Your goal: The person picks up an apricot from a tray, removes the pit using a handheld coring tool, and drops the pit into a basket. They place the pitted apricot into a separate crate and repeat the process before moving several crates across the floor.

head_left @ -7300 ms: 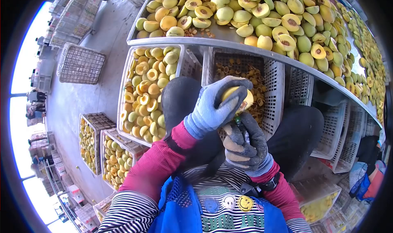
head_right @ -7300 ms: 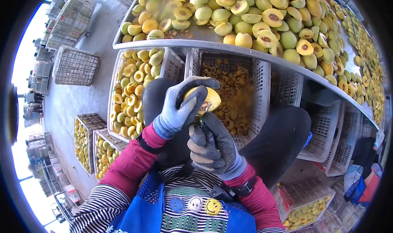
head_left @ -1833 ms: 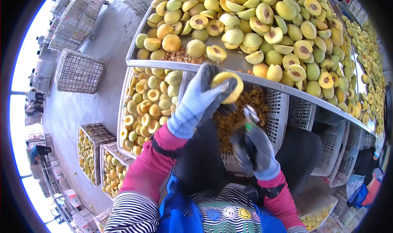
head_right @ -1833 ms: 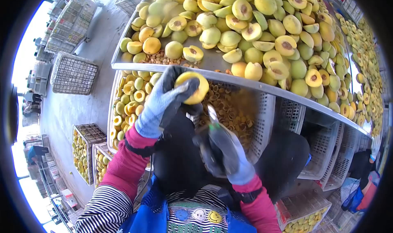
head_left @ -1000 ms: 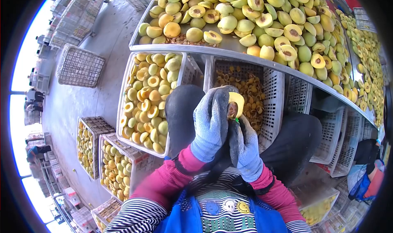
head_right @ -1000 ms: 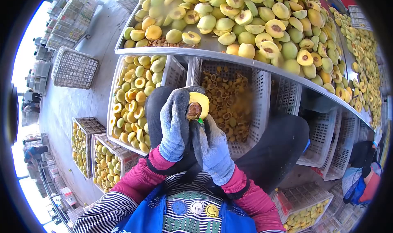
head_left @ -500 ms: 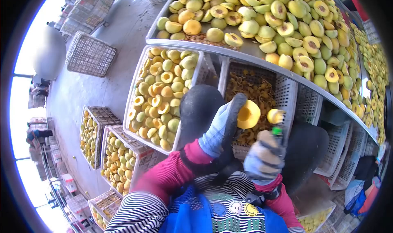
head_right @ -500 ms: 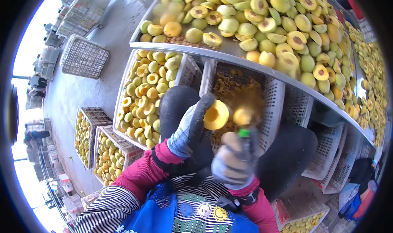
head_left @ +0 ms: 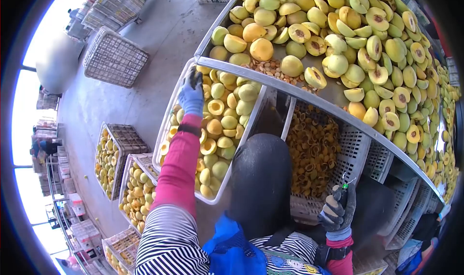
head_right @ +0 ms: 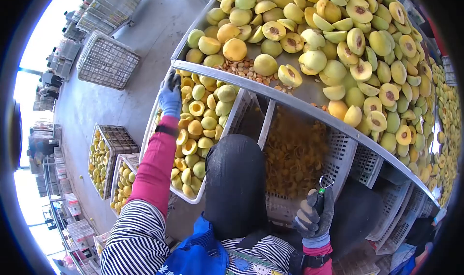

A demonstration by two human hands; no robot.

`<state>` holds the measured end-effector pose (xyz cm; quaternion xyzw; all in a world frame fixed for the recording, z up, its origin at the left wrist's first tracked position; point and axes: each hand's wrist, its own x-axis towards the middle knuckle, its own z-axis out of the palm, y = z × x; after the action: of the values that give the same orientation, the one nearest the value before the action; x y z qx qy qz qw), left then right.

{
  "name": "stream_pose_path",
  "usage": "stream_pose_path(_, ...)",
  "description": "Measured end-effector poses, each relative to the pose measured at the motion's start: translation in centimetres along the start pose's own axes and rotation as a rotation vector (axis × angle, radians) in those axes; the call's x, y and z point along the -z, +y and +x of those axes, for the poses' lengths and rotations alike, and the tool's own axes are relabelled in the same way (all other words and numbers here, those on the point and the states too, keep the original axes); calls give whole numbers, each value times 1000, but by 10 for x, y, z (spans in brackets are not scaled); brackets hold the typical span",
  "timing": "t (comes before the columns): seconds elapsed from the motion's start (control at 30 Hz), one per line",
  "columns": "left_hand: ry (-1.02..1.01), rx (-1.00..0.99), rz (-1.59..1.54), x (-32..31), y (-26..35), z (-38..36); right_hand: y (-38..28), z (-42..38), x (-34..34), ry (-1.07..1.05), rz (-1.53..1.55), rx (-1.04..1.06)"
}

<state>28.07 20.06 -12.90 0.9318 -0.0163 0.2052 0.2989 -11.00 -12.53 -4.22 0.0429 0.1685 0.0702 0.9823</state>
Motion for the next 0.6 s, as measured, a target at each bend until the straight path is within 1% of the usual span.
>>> stream_pose_path(0.03,-70,-75,251,-25,-27,7,2,3,-4,55,-19,5)
stream_pose_path(0.07,-196,-211,481,-57,-66,-5,5,4,-5,65,-21,8)
stream_pose_path(0.13,-345,14,414,-54,-52,-9,7,10,-6,155,-36,19)
stream_pose_path(0.2,-510,-2,407,-42,-61,0,9,11,-8,196,-53,31)
stream_pose_path(0.23,-507,-44,441,-37,-63,3,9,11,-10,203,-66,25)
stream_pose_path(0.27,-399,-74,454,-27,-49,8,9,9,-12,213,-78,19)
stream_pose_path(0.3,-303,47,175,-18,-33,8,8,8,-16,212,-78,30)
stream_pose_path(0.33,-209,169,-104,1,1,2,6,7,-22,79,-57,36)
stream_pose_path(0.37,-91,163,-338,10,34,-11,6,5,-26,-51,-36,41)
stream_pose_path(0.4,10,8,-474,16,66,-24,5,6,-20,-46,-36,49)
stream_pose_path(0.43,54,-120,-530,25,110,-34,4,12,-6,102,85,13)
stream_pose_path(0.47,25,-198,-441,35,148,-40,3,17,6,244,205,-25)
stream_pose_path(0.5,-17,-293,-448,39,182,-43,4,21,12,263,122,-136)
stream_pose_path(0.53,-217,-312,-419,45,215,-44,6,24,4,257,116,-136)
stream_pose_path(0.57,-307,-348,-283,49,248,-41,13,23,-9,100,36,-187)
stream_pose_path(0.6,-347,-457,-183,28,262,-36,21,19,-23,-51,-36,-232)
